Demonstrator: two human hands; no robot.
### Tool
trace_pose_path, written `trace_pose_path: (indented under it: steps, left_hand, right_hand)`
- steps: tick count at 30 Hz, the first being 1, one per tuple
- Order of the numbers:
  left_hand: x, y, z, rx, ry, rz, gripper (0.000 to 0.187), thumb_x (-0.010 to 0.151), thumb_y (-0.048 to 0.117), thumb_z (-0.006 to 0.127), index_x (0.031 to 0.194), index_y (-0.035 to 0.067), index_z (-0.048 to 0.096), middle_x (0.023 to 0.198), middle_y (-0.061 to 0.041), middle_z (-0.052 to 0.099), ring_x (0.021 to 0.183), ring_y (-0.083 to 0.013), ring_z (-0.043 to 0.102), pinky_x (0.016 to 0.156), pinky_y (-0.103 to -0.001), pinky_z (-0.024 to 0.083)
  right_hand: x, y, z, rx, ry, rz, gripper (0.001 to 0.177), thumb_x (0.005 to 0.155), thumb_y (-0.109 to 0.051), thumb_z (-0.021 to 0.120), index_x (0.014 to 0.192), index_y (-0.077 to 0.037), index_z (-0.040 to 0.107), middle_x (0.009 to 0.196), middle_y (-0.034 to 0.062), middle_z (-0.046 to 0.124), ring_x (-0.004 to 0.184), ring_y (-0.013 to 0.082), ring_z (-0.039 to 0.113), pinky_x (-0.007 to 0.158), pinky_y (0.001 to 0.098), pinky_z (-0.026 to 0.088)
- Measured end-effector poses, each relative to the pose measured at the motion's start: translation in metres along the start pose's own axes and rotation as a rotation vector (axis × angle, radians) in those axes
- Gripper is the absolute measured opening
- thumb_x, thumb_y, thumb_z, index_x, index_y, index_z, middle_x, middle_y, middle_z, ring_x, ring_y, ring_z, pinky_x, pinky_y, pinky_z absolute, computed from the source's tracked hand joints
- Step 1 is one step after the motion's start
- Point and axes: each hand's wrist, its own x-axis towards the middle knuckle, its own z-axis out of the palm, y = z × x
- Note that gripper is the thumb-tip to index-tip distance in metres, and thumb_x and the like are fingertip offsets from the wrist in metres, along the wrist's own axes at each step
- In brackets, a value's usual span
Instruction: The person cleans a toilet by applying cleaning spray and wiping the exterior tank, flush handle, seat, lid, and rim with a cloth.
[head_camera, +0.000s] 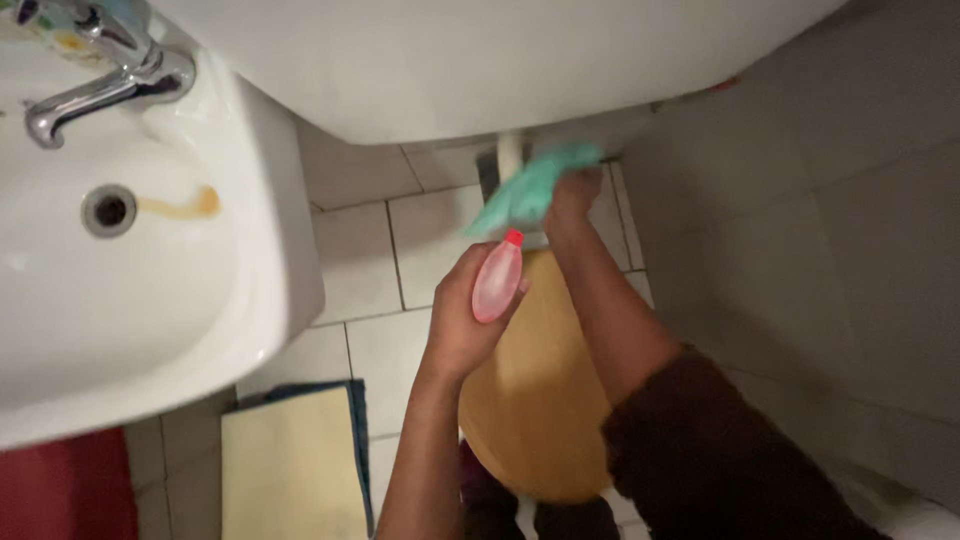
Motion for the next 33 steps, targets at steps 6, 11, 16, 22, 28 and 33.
trace_pose_path:
  steps: [6, 11, 16, 22, 28, 33]
  left_hand:
    - [0.017, -0.057, -0.02, 0.004, 0.022, 0.17, 0.039, 0.089, 0.014, 0.08, 0.124, 0.005, 0.063, 0.112, -0.01, 0.071, 0.102, -0.0229, 0.071, 0.091, -0.033, 0.056]
    - [0.039, -0.095, -0.021, 0.015, -0.028, 0.216, 0.039, 0.089, 0.015, 0.081, 0.123, 0.005, 0.063, 0.111, -0.01, 0.072, 0.101, -0.0237, 0.072, 0.09, -0.033, 0.057]
    - [0.071, -0.121, -0.014, 0.049, -0.04, 0.262, 0.043, 0.086, 0.014, 0.082, 0.123, 0.004, 0.062, 0.109, -0.012, 0.071, 0.099, -0.0244, 0.071, 0.088, -0.033, 0.056]
    - [0.08, -0.138, -0.004, -0.024, -0.055, 0.132, 0.036, 0.088, 0.011, 0.08, 0.12, 0.004, 0.065, 0.102, -0.01, 0.072, 0.093, -0.0215, 0.071, 0.086, -0.033, 0.057]
    - [0.078, -0.162, 0.007, 0.037, -0.053, 0.203, 0.038, 0.088, 0.013, 0.081, 0.121, 0.005, 0.064, 0.106, -0.01, 0.072, 0.095, -0.0215, 0.071, 0.087, -0.033, 0.057]
    - [0.06, -0.163, 0.008, 0.126, -0.065, 0.156, 0.04, 0.086, 0.016, 0.081, 0.122, 0.007, 0.065, 0.111, -0.012, 0.074, 0.1, -0.0265, 0.073, 0.088, -0.035, 0.057]
  right_hand:
    - [0.064, 0.093, 0.097, -0.683, -0.019, -0.616, 0.063, 0.096, -0.017, 0.071, 0.15, 0.001, 0.043, 0.154, 0.0268, 0.045, 0.145, 0.0405, 0.043, 0.123, 0.043, 0.035]
    - [0.072, 0.14, 0.058, -0.976, -0.057, -0.853, 0.071, 0.089, -0.016, 0.069, 0.147, 0.011, 0.039, 0.147, 0.0356, 0.044, 0.135, 0.0506, 0.043, 0.113, 0.0514, 0.034]
    - [0.071, 0.1, 0.05, -1.053, -0.252, -0.992, 0.043, 0.083, -0.018, 0.076, 0.118, 0.002, 0.06, 0.118, 0.0266, 0.065, 0.113, 0.0459, 0.059, 0.101, 0.0537, 0.044]
    - [0.04, 0.027, 0.089, -0.427, -0.371, -0.805, 0.038, 0.087, 0.003, 0.076, 0.125, 0.004, 0.068, 0.123, 0.0177, 0.076, 0.117, 0.0295, 0.072, 0.109, 0.0396, 0.054]
    - [0.077, 0.119, 0.042, -0.968, -0.212, -0.902, 0.106, 0.056, -0.01, 0.094, 0.142, 0.016, 0.038, 0.131, 0.0391, 0.056, 0.12, 0.0484, 0.055, 0.104, 0.0491, 0.046]
    - [0.057, 0.171, -0.014, -1.649, -0.525, -0.209, 0.055, 0.077, -0.011, 0.08, 0.12, 0.009, 0.052, 0.11, 0.0259, 0.069, 0.108, 0.0391, 0.069, 0.097, 0.0456, 0.055]
